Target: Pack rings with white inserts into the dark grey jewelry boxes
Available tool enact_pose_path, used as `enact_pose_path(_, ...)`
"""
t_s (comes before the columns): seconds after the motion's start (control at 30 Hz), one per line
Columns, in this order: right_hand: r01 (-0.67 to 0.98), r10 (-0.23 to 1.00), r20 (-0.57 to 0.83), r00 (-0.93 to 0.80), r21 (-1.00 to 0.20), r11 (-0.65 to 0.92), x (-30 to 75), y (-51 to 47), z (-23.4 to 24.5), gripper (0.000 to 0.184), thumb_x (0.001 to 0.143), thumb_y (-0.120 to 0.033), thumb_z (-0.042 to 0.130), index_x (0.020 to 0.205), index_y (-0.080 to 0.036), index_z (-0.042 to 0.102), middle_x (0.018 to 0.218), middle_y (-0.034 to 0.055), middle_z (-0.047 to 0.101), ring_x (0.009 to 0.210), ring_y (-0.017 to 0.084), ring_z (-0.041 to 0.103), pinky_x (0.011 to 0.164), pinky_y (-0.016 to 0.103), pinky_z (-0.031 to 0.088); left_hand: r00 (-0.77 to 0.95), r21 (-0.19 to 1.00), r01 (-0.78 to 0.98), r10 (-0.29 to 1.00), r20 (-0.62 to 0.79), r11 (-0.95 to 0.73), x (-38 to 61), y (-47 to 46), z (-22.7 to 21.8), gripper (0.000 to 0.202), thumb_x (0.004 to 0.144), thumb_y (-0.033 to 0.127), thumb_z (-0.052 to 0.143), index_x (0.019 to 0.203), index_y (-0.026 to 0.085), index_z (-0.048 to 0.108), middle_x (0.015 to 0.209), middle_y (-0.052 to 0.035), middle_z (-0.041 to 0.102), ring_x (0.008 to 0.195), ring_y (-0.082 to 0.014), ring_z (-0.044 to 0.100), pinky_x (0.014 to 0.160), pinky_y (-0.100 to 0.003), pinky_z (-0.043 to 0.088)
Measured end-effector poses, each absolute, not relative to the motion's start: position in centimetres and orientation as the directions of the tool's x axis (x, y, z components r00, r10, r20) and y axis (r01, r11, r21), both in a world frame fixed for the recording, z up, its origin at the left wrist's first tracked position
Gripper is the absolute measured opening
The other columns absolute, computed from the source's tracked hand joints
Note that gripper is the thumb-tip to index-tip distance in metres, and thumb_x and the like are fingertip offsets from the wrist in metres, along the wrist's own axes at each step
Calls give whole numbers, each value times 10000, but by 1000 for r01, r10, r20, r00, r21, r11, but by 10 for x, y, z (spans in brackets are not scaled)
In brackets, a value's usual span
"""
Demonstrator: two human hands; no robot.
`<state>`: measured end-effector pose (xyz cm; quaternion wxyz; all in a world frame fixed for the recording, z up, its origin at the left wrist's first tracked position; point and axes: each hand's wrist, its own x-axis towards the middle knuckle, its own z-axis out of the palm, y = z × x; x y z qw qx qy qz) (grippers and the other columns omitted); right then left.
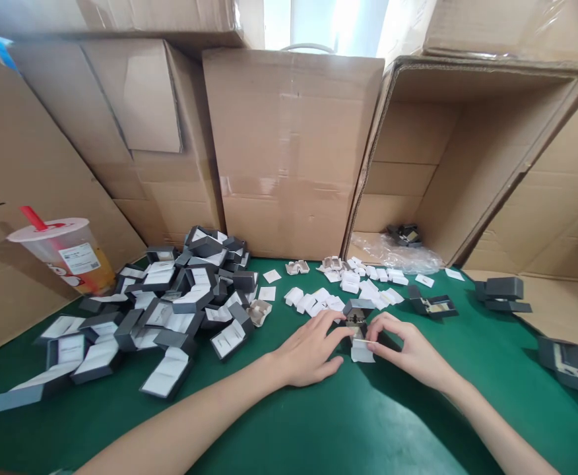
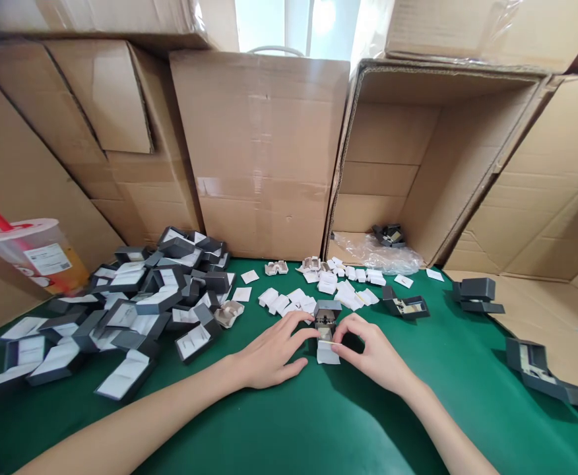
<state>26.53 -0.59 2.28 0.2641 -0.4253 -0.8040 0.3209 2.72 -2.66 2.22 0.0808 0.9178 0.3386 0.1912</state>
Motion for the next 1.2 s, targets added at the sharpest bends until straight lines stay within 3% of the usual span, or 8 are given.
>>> enact_pose_path(0.13,465,863,127,-489,-799,381,265,-4,21,250,818,-453,574,766,-208,581,860,43,624,831,203,573,806,355,445,735,244,570,620,273,-784,26,-25,21,365,857,236,498,1220,203,470,1329,-124,405,1277,-272,361,1037,-414,386)
enact_pose_path(0.33,309,916,63,-396,-930,197,266,3,12,306,762,-479,637,763,-187,545,745,14,604,692,156,560,656,291,453,733,252,577,629,260,-777,26,-24,20,344,876,255,480,1216,203,485,1351,-129,399,1270,-276,379,1037,-429,387)
enact_pose_path(0.53,150,967,83,-241,-981,122,264,5,10,366,705,-480,692,892,-189,574,777,26,618,610,140,554,606,309,478,737,257,572,626,255,-779,26,-23,22,356,885,248,470,1240,220,475,1367,-125,392,1283,-274,379,1048,-431,380)
enact_pose_path(0.67,112,976,131,-176,-982,152,265,7,8,384,690,-488,704,891,-192,565,794,32,628,622,143,560,606,308,482,731,274,573,633,256,-772,27,-22,21,358,888,242,462,1245,235,472,1385,-122,379,1280,-283,387,1027,-449,401)
enact_pose_path(0.87,205,964,260,-62,-941,268,266,3,10,340,708,-466,704,835,-192,548,758,23,587,706,159,571,673,309,491,739,274,574,632,233,-772,28,-22,25,372,895,234,444,1267,227,456,1388,-118,376,1268,-275,402,1026,-444,410)
enact_pose_path(1.1,122,972,204,-115,-968,217,265,2,14,347,712,-473,696,852,-193,545,721,7,581,614,141,565,555,288,485,732,282,578,639,235,-766,28,-20,24,365,906,253,433,1270,242,457,1387,-108,374,1276,-280,390,1020,-450,418)
enact_pose_path(1.2,107,971,184,-152,-974,201,265,2,13,352,697,-469,708,828,-187,544,719,10,588,606,141,566,581,308,499,736,275,576,635,234,-769,29,-20,24,370,903,245,435,1272,237,456,1387,-107,373,1278,-274,387,1037,-444,403)
